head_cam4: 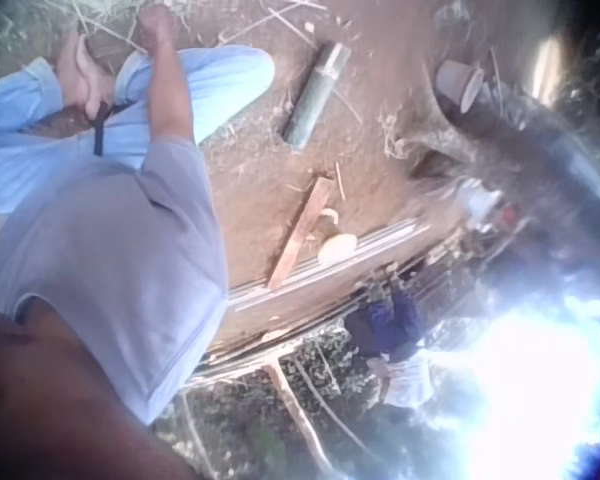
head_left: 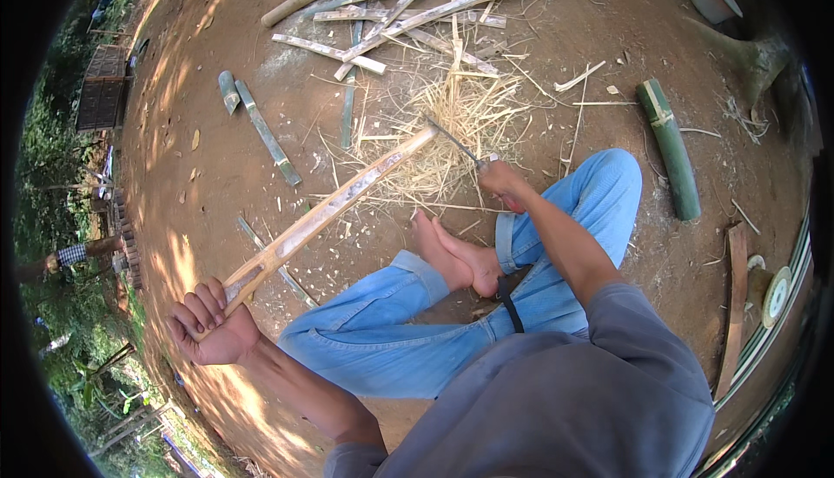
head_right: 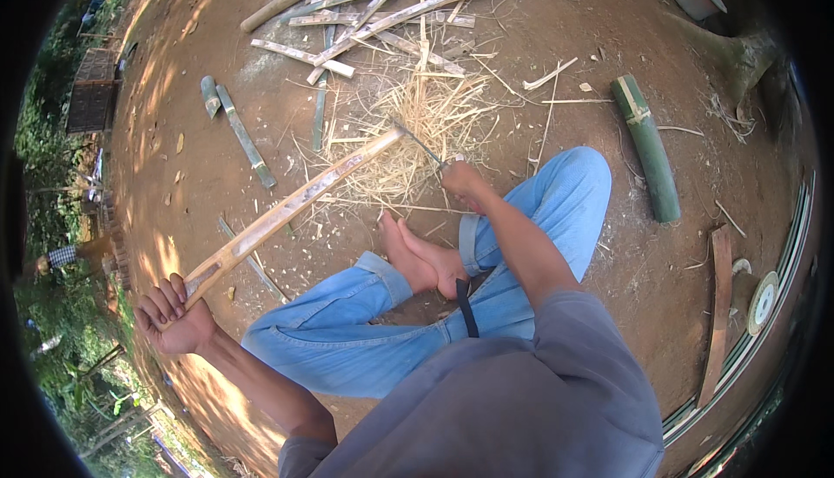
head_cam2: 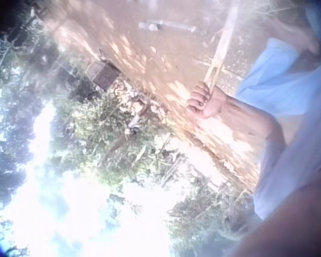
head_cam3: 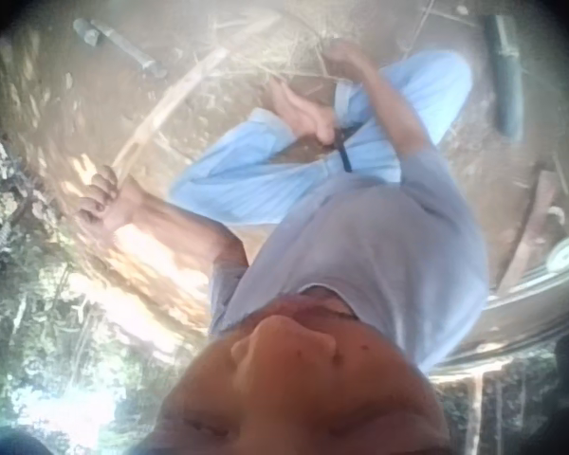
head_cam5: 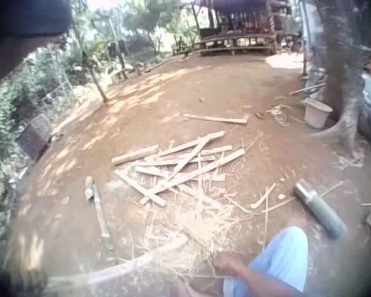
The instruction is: The person sits cross-legged on the ground and uses a knife to shave thin strips from a rectangular piece of wood. They repeatedly scrape the blade along the wood's surface to create shavings, occasionally rotating the wood to work on different sides.
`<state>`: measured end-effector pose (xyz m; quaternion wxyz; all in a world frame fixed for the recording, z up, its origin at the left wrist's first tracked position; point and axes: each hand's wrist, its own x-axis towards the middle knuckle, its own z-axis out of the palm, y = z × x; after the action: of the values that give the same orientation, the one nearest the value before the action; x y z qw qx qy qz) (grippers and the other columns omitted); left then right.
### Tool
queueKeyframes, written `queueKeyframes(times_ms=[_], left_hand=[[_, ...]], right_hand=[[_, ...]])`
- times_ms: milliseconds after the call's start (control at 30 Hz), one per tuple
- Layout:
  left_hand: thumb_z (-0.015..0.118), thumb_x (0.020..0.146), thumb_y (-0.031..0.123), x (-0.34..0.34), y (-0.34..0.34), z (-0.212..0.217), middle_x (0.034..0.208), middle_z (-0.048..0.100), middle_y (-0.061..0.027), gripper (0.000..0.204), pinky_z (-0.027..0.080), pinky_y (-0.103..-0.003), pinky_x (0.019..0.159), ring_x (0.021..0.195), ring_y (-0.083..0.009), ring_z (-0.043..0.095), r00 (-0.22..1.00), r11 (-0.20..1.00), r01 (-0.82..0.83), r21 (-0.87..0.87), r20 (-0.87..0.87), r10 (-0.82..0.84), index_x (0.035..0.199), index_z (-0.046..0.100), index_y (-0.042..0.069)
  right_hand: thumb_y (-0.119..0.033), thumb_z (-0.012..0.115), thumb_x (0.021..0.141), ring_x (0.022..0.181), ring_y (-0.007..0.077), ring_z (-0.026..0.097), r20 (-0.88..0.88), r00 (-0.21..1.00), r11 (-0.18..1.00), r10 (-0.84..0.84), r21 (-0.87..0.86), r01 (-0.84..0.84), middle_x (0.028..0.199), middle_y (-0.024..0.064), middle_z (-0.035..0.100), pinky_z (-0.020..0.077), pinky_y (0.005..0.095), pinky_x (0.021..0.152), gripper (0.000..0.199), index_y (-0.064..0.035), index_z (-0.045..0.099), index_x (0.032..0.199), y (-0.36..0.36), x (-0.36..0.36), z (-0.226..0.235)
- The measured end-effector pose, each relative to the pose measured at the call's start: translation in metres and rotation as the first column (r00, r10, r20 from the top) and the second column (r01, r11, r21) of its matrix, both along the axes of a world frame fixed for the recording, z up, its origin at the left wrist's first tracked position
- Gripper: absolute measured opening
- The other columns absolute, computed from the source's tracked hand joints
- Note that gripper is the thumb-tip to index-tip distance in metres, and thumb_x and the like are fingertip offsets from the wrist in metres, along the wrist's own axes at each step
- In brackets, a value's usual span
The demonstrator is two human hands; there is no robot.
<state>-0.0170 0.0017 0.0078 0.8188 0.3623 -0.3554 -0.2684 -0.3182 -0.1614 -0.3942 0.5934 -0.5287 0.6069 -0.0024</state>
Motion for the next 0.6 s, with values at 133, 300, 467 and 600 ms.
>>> queueKeyframes(times_ms=[133, 300, 467, 600], left_hand=[[0.043, 0.098, 0.03, -0.003, 0.004, -0.004, 0.045, 0.024, 0.0029, 0.046, 0.023, -0.028, 0.052, 0.044, -0.0098, 0.02, 0.996, 0.997, 0.075, -0.014, 0.042, -0.074, 0.056, 0.028, 0.019], [0.043, 0.098, 0.031, -0.02, 0.016, -0.009, 0.044, 0.026, 0.0037, 0.047, 0.022, -0.028, 0.051, 0.042, -0.0093, 0.02, 0.99, 0.99, 0.127, -0.061, 0.069, -0.122, 0.055, 0.029, 0.019], [0.042, 0.099, 0.032, -0.029, 0.022, -0.012, 0.045, 0.026, 0.004, 0.047, 0.022, -0.028, 0.051, 0.042, -0.0091, 0.02, 0.983, 0.986, 0.15, -0.077, 0.115, -0.141, 0.056, 0.029, 0.019], [0.042, 0.099, 0.032, -0.03, 0.025, -0.015, 0.045, 0.026, 0.004, 0.047, 0.023, -0.028, 0.052, 0.043, -0.0091, 0.021, 0.987, 0.988, 0.128, -0.085, 0.111, -0.118, 0.056, 0.029, 0.019]], right_hand=[[-0.021, 0.057, 0.085, 0.054, 0.0293, 0.062, 0.225, 0.974, 0.992, 0.008, -0.126, 0.02, 0.061, 0.0168, 0.06, 0.0481, 0.0433, 0.051, 0.025, 0.0039, 0.058, 0.081, 0.038, 0.027, 0.038], [-0.022, 0.064, 0.081, 0.086, 0.0449, 0.064, 0.311, 0.901, 0.842, 0.302, -0.53, -0.099, 0.088, 0.0315, 0.064, 0.051, 0.0477, 0.074, 0.03, 0.004, 0.058, 0.095, 0.107, 0.045, 0.178], [-0.028, 0.063, 0.083, 0.074, 0.0438, 0.066, 0.207, 0.894, 0.771, 0.397, -0.604, -0.202, 0.079, 0.0286, 0.065, 0.0527, 0.0476, 0.067, 0.034, 0.0038, 0.06, 0.096, 0.105, 0.034, 0.173], [-0.03, 0.064, 0.083, 0.066, 0.041, 0.066, 0.152, 0.965, 0.919, 0.212, -0.367, -0.144, 0.071, 0.0256, 0.064, 0.0517, 0.0477, 0.062, 0.031, 0.0004, 0.063, 0.087, 0.088, 0.024, 0.159]])
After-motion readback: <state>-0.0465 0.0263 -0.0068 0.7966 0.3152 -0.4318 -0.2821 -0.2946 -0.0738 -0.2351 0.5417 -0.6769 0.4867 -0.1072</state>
